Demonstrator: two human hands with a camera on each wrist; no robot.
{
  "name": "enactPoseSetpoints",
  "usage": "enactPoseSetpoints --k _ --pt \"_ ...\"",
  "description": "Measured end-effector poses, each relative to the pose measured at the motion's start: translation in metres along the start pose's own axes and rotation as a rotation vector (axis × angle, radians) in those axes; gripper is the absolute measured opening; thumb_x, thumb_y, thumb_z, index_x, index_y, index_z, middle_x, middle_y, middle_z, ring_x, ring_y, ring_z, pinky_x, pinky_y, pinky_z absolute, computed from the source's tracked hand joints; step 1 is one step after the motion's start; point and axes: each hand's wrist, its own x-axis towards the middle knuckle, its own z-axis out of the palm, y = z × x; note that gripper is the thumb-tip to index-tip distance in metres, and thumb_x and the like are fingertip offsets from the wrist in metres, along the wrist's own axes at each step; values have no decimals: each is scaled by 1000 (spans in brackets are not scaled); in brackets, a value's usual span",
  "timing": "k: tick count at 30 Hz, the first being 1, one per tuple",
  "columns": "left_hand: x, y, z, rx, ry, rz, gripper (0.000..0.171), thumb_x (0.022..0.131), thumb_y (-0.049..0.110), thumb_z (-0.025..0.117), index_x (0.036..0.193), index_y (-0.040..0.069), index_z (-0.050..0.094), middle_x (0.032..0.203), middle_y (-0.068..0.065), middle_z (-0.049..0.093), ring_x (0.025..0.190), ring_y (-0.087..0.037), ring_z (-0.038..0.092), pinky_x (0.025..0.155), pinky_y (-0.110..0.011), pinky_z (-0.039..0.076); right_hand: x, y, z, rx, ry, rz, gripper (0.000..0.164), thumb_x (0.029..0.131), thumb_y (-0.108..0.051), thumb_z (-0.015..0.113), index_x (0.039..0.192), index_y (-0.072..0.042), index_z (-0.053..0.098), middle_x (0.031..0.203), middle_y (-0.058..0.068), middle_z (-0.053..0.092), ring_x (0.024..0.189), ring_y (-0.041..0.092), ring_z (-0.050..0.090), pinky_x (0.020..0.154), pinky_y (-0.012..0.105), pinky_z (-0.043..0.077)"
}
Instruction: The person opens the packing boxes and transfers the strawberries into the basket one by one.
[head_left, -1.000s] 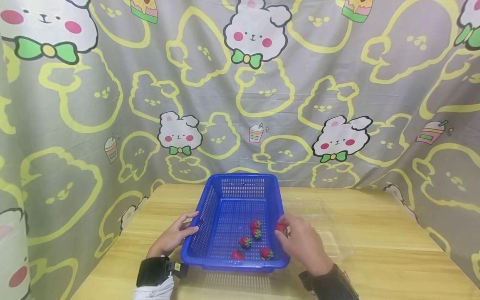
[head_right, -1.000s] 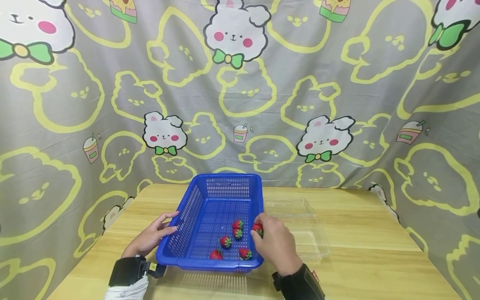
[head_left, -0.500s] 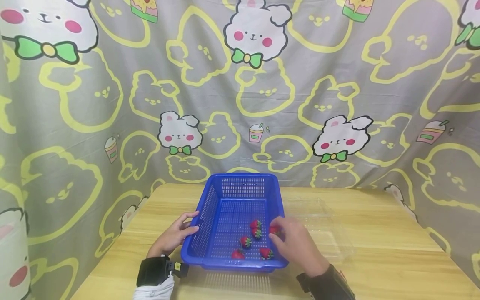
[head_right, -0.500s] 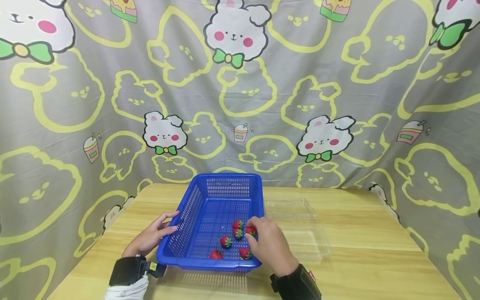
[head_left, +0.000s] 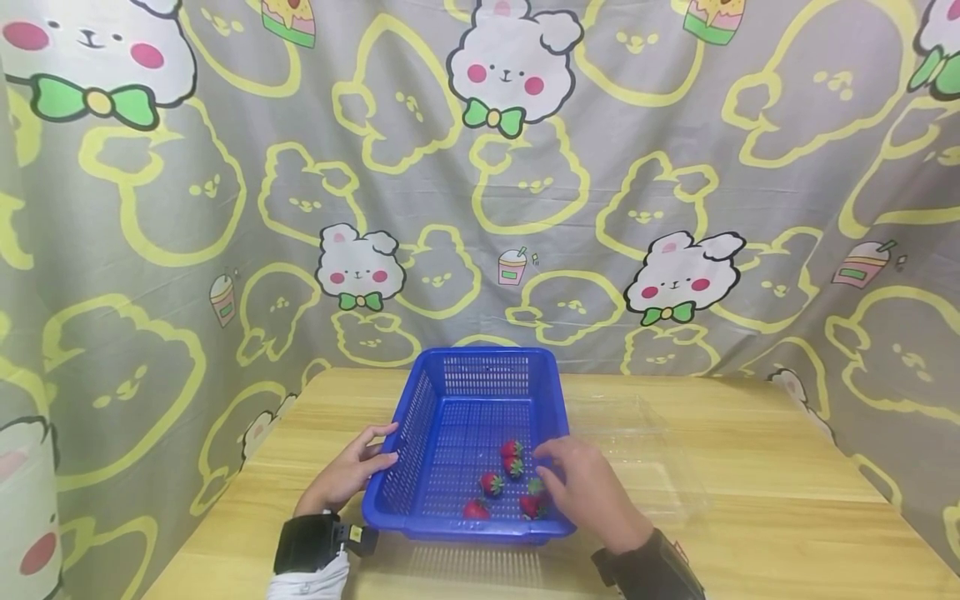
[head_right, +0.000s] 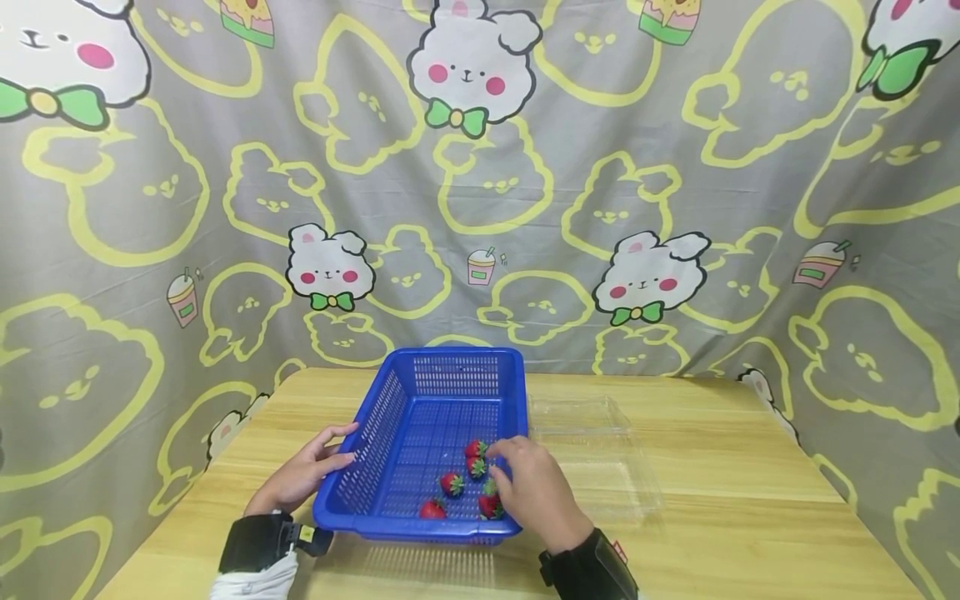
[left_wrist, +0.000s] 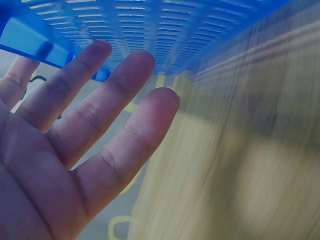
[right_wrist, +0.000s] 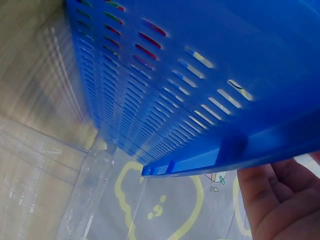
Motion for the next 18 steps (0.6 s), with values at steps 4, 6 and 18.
enactPoseSetpoints --k 4,6,18 --pt "0 -2 0 16 14 -6 59 99 20 56 148 0 28 135 -37 44 110 -42 59 85 -52 53 0 1 1 0 34 -38 18 74 1 78 86 -8 68 82 4 66 74 16 62 67 32 54" --pt "0 -1 0 25 30 -6 59 99 20 57 147 0 30 134 -37 45 109 -43 59 85 -52 53 0 2 1 4 38 -38 17 75 -1 78 85 -9 68 80 2 65 73 15 61 66 31 54" --pt "-1 21 6 180 275 -35 47 93 16 66 134 5 47 126 -24 52 102 -32 61 82 -44 55 3 25 0 201 -3 138 13 83 -5 73 80 -15 66 73 -12 60 66 6 54 61 25 50"
